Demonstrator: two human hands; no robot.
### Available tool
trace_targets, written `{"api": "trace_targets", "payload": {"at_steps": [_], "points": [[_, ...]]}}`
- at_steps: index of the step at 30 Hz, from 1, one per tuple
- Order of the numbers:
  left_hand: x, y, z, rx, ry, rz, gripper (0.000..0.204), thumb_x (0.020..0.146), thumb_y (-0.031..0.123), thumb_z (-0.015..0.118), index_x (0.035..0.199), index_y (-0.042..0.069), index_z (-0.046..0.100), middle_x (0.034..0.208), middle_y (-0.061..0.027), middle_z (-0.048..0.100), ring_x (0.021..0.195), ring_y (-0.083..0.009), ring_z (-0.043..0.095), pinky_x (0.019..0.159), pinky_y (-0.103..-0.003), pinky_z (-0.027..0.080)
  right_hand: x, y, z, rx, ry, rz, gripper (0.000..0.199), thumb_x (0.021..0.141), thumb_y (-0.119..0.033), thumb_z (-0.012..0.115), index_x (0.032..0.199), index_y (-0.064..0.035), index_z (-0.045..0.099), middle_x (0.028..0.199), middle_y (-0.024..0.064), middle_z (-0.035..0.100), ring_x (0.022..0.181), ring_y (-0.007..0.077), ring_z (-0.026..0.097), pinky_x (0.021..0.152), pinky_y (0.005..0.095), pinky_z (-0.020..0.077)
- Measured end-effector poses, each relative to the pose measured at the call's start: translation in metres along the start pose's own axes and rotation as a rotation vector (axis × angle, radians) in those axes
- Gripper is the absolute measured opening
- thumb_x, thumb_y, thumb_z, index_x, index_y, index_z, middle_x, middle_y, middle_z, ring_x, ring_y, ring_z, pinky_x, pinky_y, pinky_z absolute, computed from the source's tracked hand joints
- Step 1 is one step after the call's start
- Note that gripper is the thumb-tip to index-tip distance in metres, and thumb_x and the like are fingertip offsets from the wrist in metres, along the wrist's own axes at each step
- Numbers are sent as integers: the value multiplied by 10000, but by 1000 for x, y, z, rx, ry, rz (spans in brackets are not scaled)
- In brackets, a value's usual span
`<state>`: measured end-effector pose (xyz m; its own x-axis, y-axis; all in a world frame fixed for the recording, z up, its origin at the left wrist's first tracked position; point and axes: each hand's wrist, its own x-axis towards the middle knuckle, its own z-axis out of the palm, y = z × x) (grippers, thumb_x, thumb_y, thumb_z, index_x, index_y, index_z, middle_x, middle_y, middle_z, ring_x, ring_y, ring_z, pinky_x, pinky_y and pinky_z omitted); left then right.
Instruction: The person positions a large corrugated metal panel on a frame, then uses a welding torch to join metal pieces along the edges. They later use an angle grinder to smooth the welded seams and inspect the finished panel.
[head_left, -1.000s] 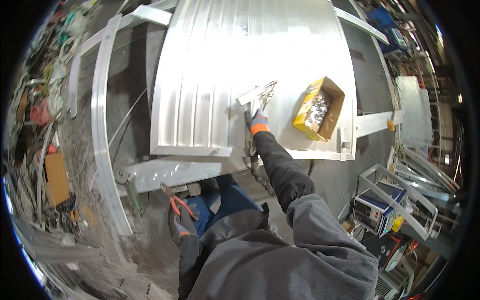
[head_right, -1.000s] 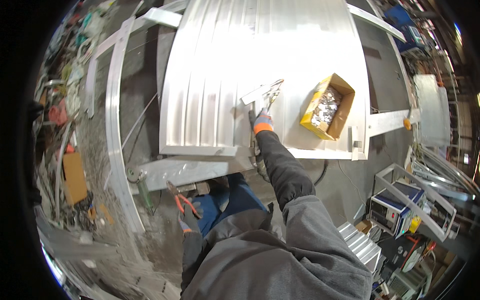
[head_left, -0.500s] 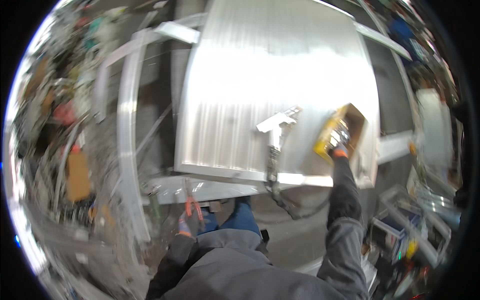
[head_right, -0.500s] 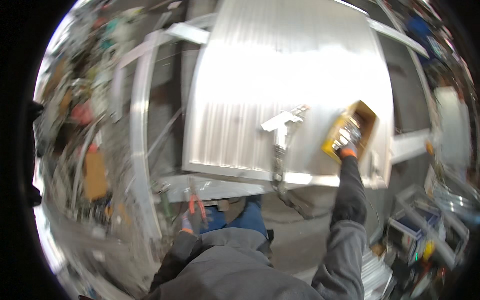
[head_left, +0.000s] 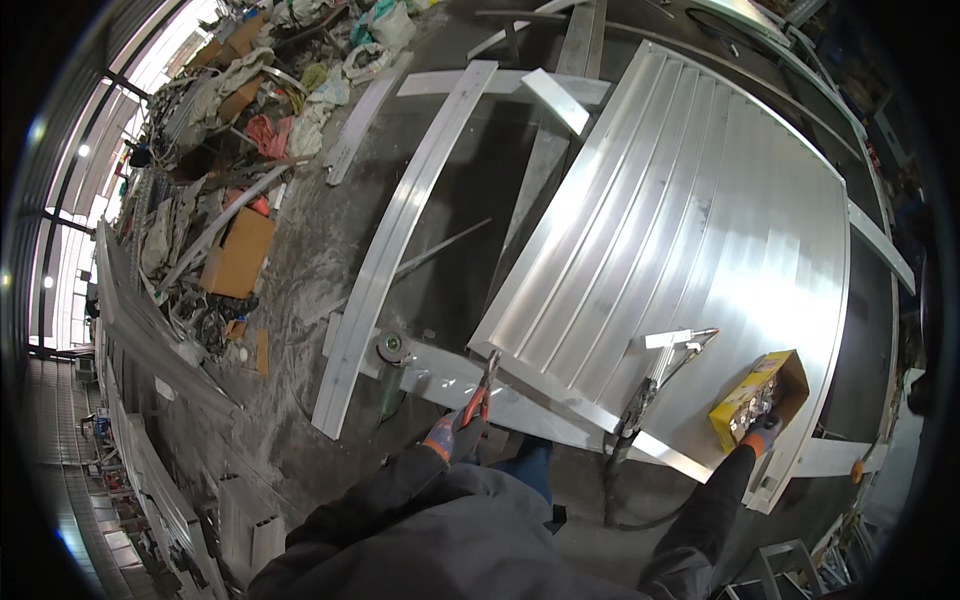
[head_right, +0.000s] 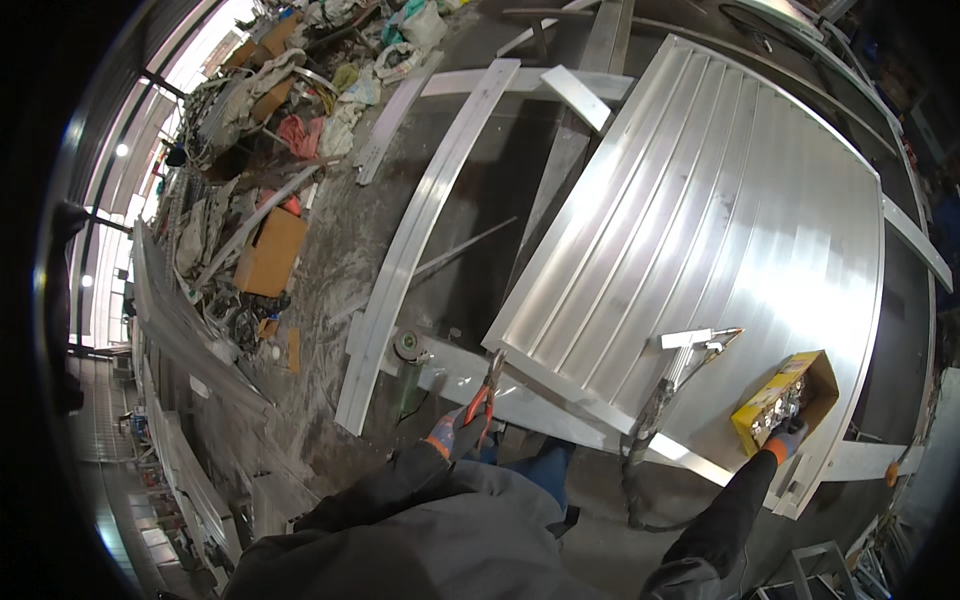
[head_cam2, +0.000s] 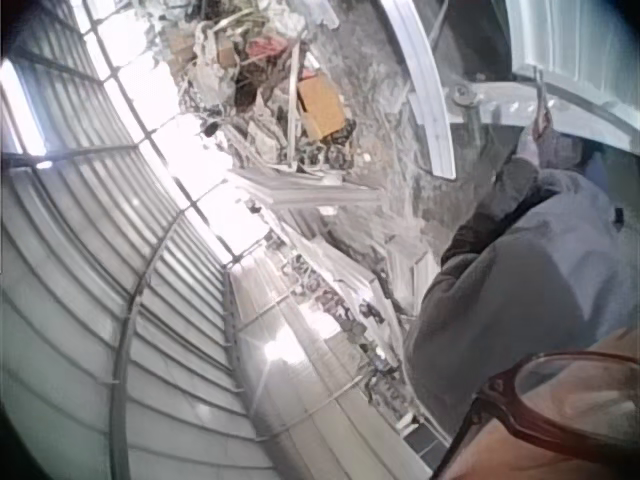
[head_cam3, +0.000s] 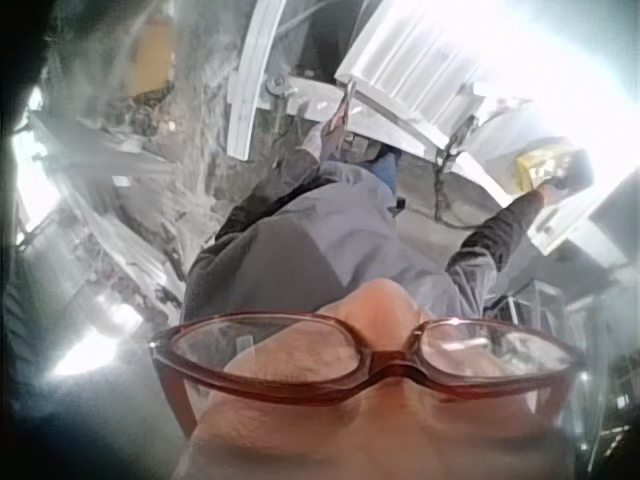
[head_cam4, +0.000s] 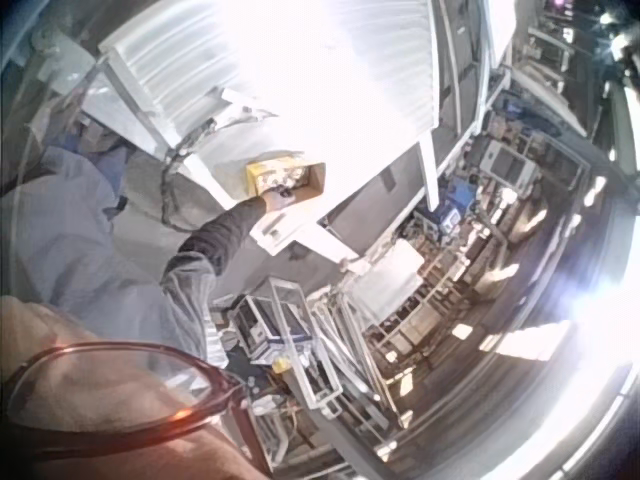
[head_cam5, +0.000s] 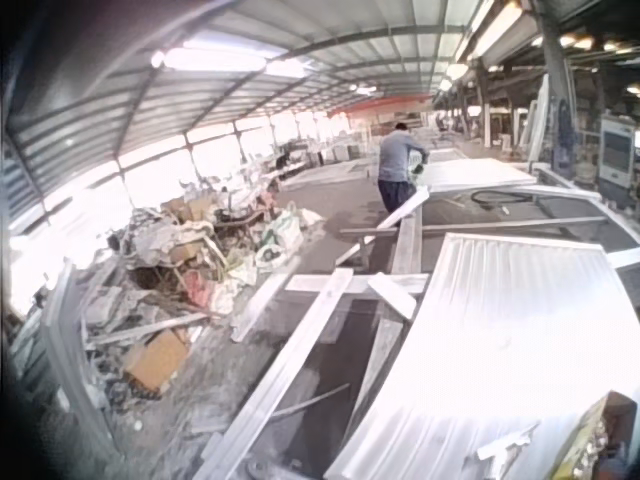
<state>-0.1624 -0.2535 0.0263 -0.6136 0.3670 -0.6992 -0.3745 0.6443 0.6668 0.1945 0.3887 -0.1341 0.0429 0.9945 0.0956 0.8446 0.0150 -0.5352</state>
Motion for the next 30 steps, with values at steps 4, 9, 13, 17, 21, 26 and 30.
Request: {"api": "trace_targets", "payload": {"at_steps": [4, 9, 13, 17, 21, 26, 30], "points": [[12, 2, -23, 0, -117, 15, 315, 1006, 303, 598, 1126, 16, 640, 867, -41, 646, 813, -125, 629, 705, -313, 527, -101, -59, -33, 893, 4, 124, 300, 970, -164, 675, 1249, -57, 643, 896, 27, 665, 646, 108, 523, 531, 248, 403], [28, -2, -58, -86, -341, 122, 288, 1016, 214, 627, 1232, 24, 615, 915, -24, 659, 806, -104, 609, 664, -272, 506, -357, -236, -56, 826, -554, 104, 199, 1026, -179, 536, 1081, -42, 670, 829, 0, 607, 618, 86, 524, 530, 245, 420], [24, -5, -88, -92, -485, 99, 370, 1011, 170, 638, 1347, 28, 578, 1003, -45, 667, 883, -120, 601, 760, -279, 516, -460, -371, -78, 1018, -776, 353, 246, 986, -58, 621, 1204, 56, 617, 895, 86, 647, 745, 158, 638, 673, 292, 544], [0, 10, -120, 355, -455, 308, 491, 1000, 228, 630, 1436, 33, 513, 1124, -115, 671, 978, -188, 634, 863, -329, 517, -484, -436, -91, 945, -842, 411, 247, 991, -48, 611, 1210, 65, 621, 894, 106, 687, 772, 175, 673, 709, 303, 561], [-20, 21, -136, 359, -311, 559, 514, 1000, 249, 620, 1455, 39, 506, 1195, -199, 675, 1063, -320, 670, 907, -395, 520, -494, -444, -87, 924, -851, 279, 236, 981, -12, 614, 1205, 61, 627, 869, 102, 691, 762, 164, 672, 714, 299, 560], [-31, 13, -155, 692, -461, 441, 690, 959, 129, 487, 1592, 8, 239, 1496, -235, 454, 1325, -411, 506, 1093, -453, 431, -503, -437, -80, 905, -882, 217, 233, 976, 7, 616, 1204, 49, 644, 861, 86, 694, 772, 146, 669, 722, 285, 549], [-38, 15, -155, 729, -418, 526, 681, 966, 138, 477, 1595, 15, 245, 1498, -237, 446, 1307, -403, 519, 1075, -457, 444, -500, -434, -79, 826, -925, 150, 275, 990, -39, 632, 1260, 13, 645, 926, 50, 698, 811, 109, 659, 703, 257, 542]]}}
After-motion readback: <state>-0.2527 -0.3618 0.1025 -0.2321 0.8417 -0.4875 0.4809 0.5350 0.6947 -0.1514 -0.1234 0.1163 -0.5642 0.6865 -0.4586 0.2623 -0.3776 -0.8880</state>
